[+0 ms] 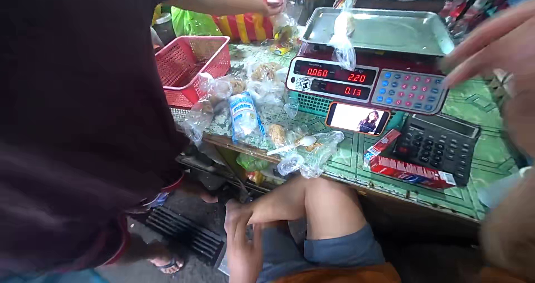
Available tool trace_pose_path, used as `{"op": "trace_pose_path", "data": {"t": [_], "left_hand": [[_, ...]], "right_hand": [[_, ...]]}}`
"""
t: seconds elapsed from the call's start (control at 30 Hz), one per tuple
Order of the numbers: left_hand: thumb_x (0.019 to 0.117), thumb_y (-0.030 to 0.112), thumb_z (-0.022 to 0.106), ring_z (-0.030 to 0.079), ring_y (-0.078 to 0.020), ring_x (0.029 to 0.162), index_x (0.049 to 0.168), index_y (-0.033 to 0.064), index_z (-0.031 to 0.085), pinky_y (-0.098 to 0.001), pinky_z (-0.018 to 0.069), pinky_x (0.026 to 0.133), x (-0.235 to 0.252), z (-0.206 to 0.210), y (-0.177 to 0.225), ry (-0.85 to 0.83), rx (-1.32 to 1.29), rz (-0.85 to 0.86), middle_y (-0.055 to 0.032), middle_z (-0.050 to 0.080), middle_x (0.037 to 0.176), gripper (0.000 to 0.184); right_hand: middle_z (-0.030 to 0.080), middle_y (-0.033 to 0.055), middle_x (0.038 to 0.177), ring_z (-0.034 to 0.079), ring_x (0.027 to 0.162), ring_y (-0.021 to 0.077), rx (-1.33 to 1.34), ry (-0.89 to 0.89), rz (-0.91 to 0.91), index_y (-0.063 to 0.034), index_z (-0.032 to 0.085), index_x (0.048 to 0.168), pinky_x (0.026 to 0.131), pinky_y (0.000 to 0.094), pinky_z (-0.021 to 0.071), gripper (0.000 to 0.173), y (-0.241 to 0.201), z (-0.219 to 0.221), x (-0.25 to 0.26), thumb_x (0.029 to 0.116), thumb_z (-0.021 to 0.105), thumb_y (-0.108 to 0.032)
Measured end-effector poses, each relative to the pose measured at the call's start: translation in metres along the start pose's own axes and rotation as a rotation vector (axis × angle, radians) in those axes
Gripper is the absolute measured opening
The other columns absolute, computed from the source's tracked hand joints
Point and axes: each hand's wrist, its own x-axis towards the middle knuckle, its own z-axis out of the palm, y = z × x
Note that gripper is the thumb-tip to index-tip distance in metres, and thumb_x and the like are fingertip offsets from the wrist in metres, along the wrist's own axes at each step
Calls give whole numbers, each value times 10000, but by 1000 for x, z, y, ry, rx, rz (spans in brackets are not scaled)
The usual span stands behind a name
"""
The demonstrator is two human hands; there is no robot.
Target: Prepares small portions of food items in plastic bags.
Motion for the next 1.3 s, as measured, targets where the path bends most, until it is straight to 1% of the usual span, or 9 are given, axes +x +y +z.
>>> {"op": "trace_pose_path", "data": {"t": [0.07,0.17,0.27,0.43,0.57,0.67,0.83,1.07,1.3], "left_hand": [[977,235,618,653,-282,1157,1203,74,724,-494,533,992,56,1,38,67,24,267,-139,692,1216,297],[1003,219,605,624,-344,1203,1251,119,713,-557,502,1007,127,8,72,-90,190,383,-141,672,1266,288],[1004,199,626,608,-357,1205,1277,132,694,-574,495,983,175,25,82,-310,409,420,-133,659,1273,290],[950,127,688,668,-361,1056,1145,120,743,-561,539,915,205,29,88,-429,501,478,-150,701,1102,203],[921,61,669,671,-391,973,1056,37,716,-556,571,810,206,26,93,-459,596,546,-191,663,1052,145],[985,131,631,666,-385,1027,1128,44,694,-543,565,836,201,29,90,-439,624,661,-181,669,1101,179],[947,17,602,692,-382,968,1220,-12,644,-513,565,832,195,28,91,-386,743,819,-205,687,1066,277],[953,118,651,699,-380,861,1158,-7,628,-525,605,693,200,29,82,-379,575,397,-228,602,1180,241],[1086,266,479,691,-414,905,1130,-20,629,-635,561,775,195,12,81,-307,295,218,-227,664,1067,326]], "right_hand": [[730,-31,959,671,718,78,-28,-60,316,-153,723,1120,632,301,597,194,-1,71,-13,972,666,-265],[722,54,1081,698,834,205,-126,-133,663,-138,701,1231,751,479,595,289,30,127,-40,997,681,-307],[677,115,1240,690,994,274,-204,-154,758,-115,631,1353,866,538,565,416,50,146,-55,1005,667,-339],[672,106,1278,703,965,232,-230,-171,785,-112,598,1396,861,459,580,434,52,133,-59,1009,666,-297],[627,167,1322,677,1060,307,-248,-91,735,-84,629,1348,912,528,560,394,54,139,-42,1012,662,-287],[599,166,1356,615,1192,347,-271,-31,554,-98,641,1339,978,555,521,389,67,165,-30,1013,653,-309],[593,181,1398,554,1285,428,-399,-217,489,-128,359,1578,1046,646,442,881,71,196,-32,876,816,-400],[506,206,1487,499,1356,422,-395,-311,569,-158,289,1617,1077,605,433,967,55,189,-45,858,833,-408],[553,121,1461,478,1388,339,-300,-182,418,-135,673,1329,1132,561,413,454,59,172,-32,934,754,-343]]}}
